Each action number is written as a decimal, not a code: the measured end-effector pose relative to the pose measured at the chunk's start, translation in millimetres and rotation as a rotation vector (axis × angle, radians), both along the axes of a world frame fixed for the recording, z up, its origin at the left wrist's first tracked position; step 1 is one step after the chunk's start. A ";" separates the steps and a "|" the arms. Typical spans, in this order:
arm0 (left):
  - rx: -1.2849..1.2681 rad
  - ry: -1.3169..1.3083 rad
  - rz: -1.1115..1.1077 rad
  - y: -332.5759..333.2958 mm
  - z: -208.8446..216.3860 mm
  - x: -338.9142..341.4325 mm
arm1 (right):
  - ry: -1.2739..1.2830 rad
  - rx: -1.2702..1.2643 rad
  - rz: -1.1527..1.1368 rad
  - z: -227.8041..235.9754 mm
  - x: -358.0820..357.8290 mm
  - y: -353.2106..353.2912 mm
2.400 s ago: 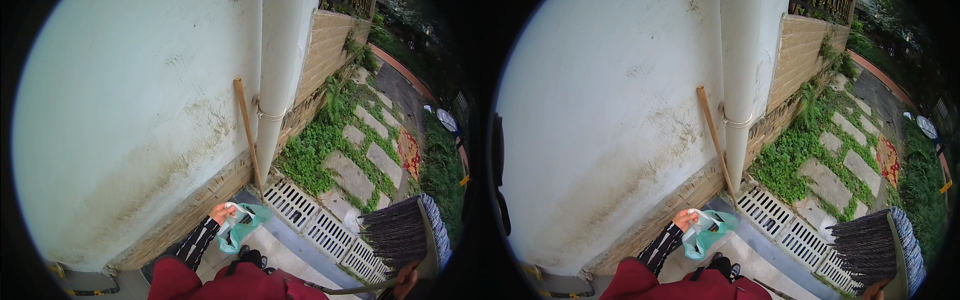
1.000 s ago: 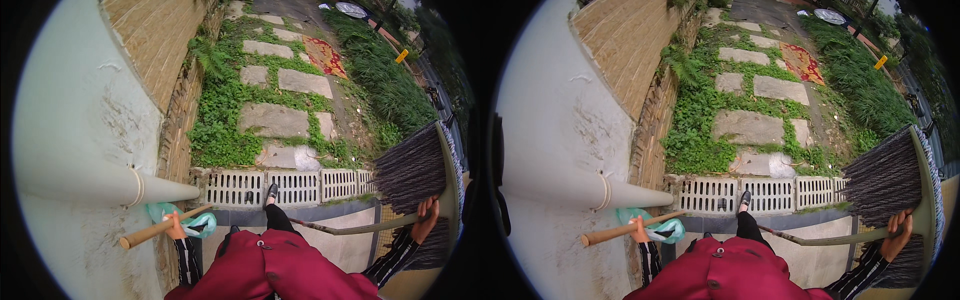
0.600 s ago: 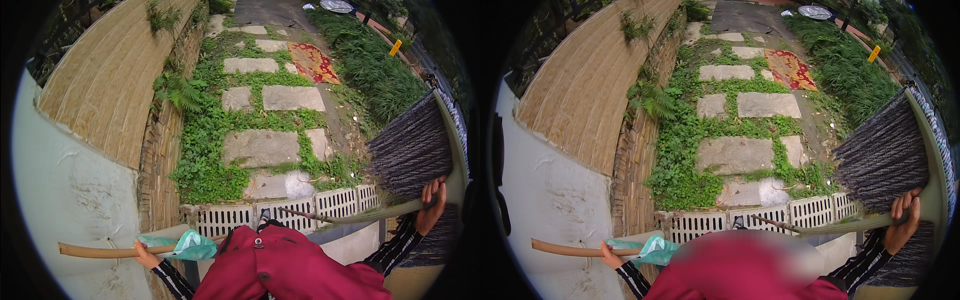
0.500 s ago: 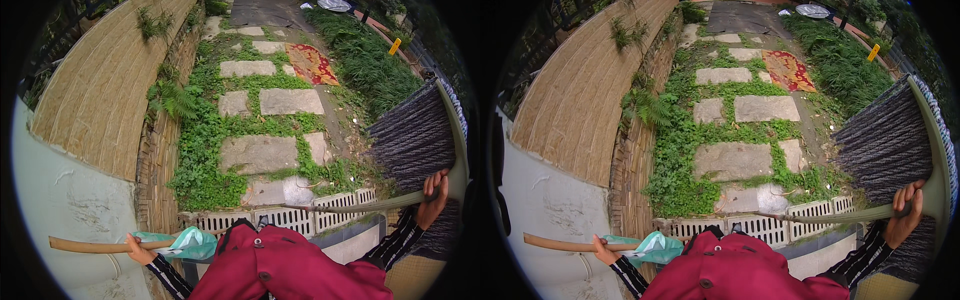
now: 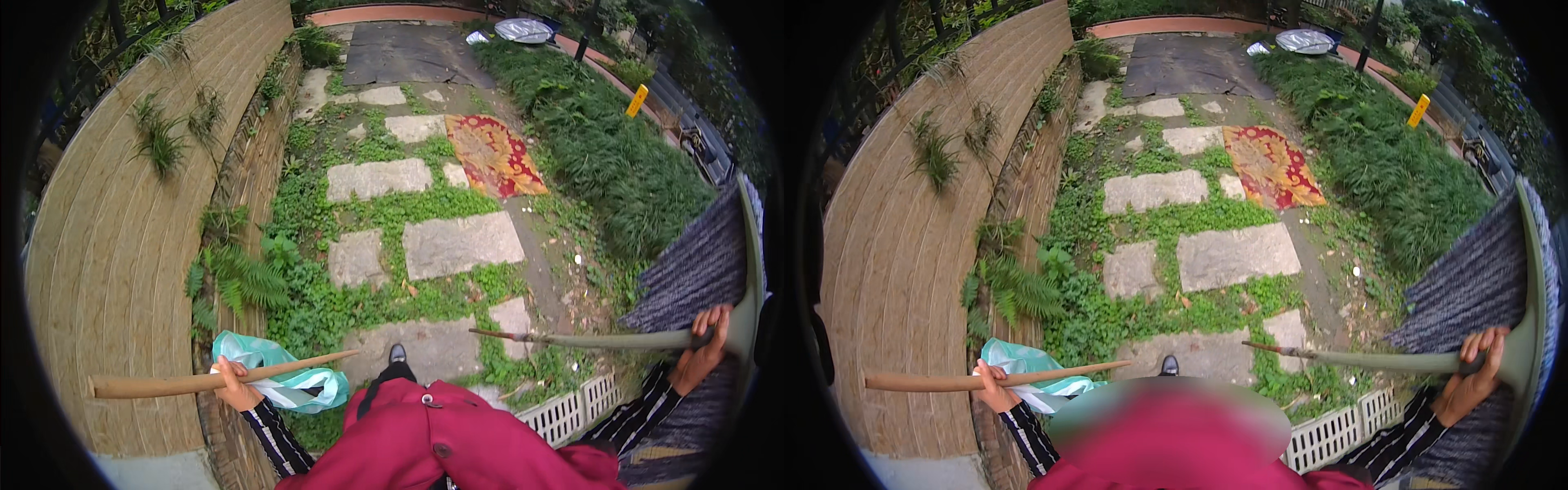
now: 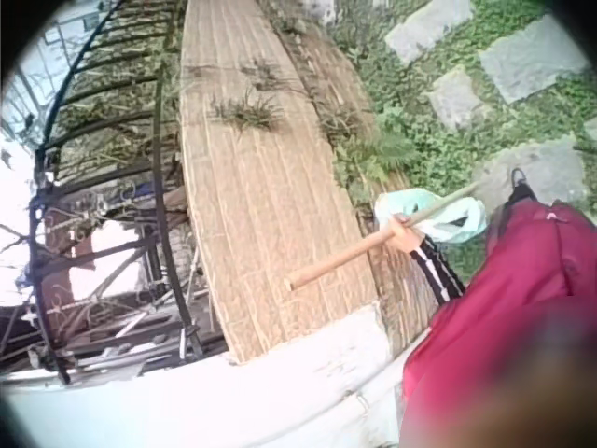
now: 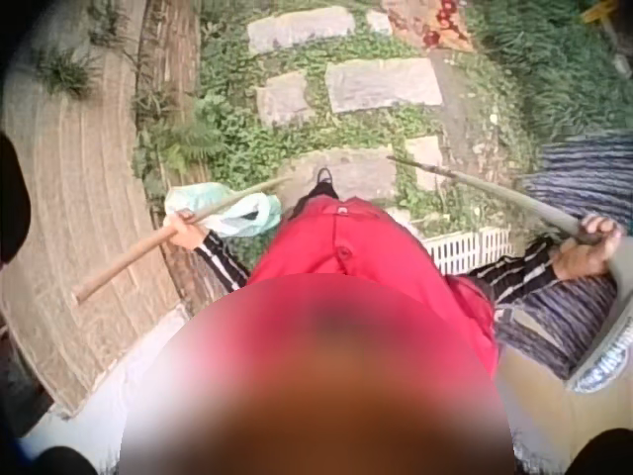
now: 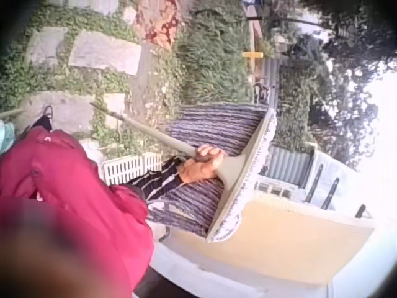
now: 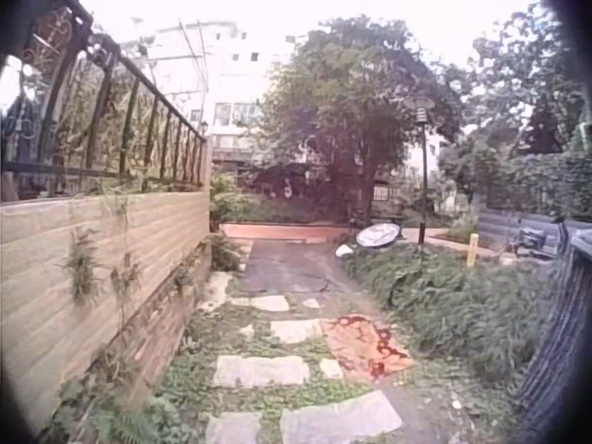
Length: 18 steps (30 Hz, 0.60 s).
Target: The person assembles a mop by attaching the mop head to the handle. They then pick up a broom and a bucket and walk outside.
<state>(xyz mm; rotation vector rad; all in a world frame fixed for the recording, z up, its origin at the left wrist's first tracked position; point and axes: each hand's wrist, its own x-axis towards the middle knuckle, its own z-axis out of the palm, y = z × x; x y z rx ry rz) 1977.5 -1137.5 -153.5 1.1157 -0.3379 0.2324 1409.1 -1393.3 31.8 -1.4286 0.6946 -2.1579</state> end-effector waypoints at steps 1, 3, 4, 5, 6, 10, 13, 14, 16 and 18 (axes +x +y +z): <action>0.000 0.005 -0.030 -32.5 2.1 14.7 | 0.006 -0.001 -0.031 5.8 11.7 -22.6; 0.040 0.069 -0.055 -94.8 9.5 43.1 | -0.001 0.007 -0.071 17.1 32.0 -67.6; 0.060 0.052 -0.064 -123.5 16.3 59.1 | -0.032 0.018 -0.084 23.1 40.6 -90.0; 0.070 0.016 -0.101 -151.5 22.8 75.1 | -0.043 0.011 -0.121 28.0 49.6 -113.7; 0.079 0.027 -0.103 -179.9 27.7 94.7 | -0.070 0.007 -0.111 30.9 62.1 -139.4; 0.137 0.025 -0.165 -288.0 28.7 156.3 | -0.077 -0.012 -0.127 40.5 103.0 -244.1; 0.195 0.012 -0.154 -368.7 20.6 200.1 | -0.077 -0.017 -0.106 43.7 142.1 -339.6; 0.265 -0.010 -0.127 -395.8 18.7 219.9 | -0.086 -0.013 -0.089 43.3 159.7 -374.2; 0.324 0.013 -0.121 -446.8 20.1 246.6 | -0.092 -0.018 -0.112 43.0 190.4 -438.9; 0.380 0.032 -0.124 -497.3 23.6 271.5 | -0.118 0.005 -0.072 47.9 221.4 -500.1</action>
